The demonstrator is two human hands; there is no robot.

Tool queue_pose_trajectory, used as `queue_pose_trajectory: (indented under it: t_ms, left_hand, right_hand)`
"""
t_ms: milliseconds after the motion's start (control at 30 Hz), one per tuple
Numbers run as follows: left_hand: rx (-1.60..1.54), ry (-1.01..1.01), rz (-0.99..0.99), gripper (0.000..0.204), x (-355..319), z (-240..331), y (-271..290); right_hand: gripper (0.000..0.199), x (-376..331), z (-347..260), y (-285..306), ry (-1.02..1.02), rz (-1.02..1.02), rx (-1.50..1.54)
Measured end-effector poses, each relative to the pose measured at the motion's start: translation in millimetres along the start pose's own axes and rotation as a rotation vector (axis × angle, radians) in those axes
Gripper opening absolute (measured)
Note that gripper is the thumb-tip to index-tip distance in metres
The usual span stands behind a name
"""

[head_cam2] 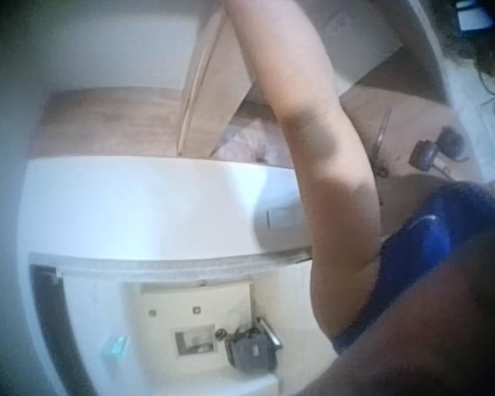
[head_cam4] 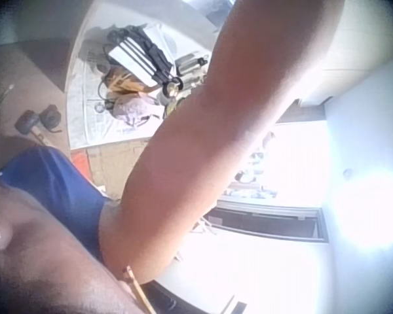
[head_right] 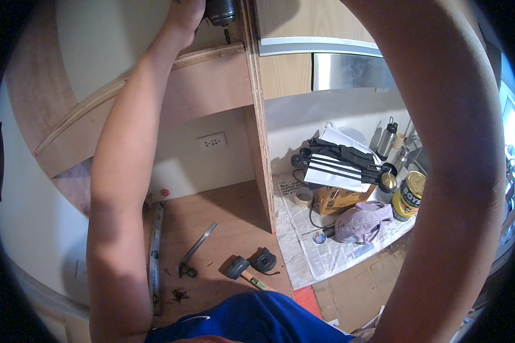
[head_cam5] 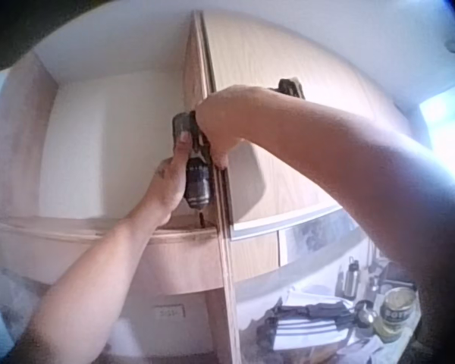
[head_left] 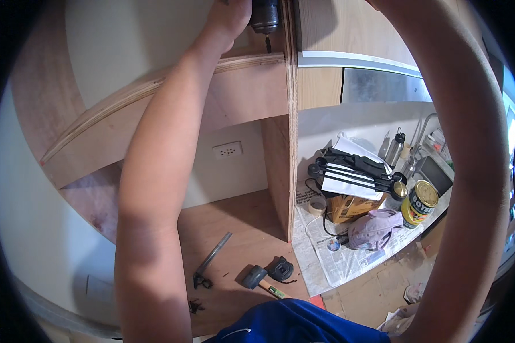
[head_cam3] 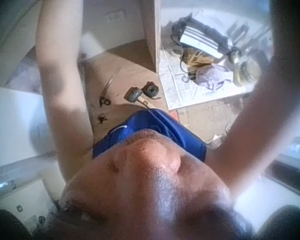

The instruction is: The person installs a wooden shelf into a cabinet frame, using a spirit level to check alignment and a rubber mallet to tap it into place. They then use a cordless drill to secure the shelf with screws.

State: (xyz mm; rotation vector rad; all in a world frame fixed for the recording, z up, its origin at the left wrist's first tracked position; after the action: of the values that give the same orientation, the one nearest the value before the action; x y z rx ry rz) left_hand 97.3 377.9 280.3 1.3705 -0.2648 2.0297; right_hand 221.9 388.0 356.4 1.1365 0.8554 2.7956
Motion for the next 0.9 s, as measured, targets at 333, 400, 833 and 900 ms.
queue_pose_trajectory:
  t_ms: [333,400,833,900]
  left_hand:
    - [0.487,-0.016,0.108,0.057,-83,39,77]
    - [0.436,0.007,0.132,0.045,-154,62,93]
    - [0.691,-0.248,0.069,0.022,-233,96,41]
    - [1.055,-0.359,0.071,0.029,-160,99,21]
  right_hand:
    - [0.069,-21,21,24,-0.049,0.148,0.038]
    - [0.075,-25,34,37,-0.123,0.166,0.049]
    - [0.07,-35,67,71,-0.341,0.45,0.467]
    - [0.071,-41,61,92,-0.331,0.456,0.54]
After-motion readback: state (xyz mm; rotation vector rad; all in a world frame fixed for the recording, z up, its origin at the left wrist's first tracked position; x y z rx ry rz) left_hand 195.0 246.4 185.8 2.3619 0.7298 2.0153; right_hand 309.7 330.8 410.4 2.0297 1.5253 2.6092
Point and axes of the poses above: each hand's wrist, its own x-axis towards the middle knuckle, its own y-axis out of the back of the hand, z = x × y, the point moved 8 cm from there along x, towards the middle knuckle, and after that the axes turned 5 degrees about -y, right-handed, at the moved point
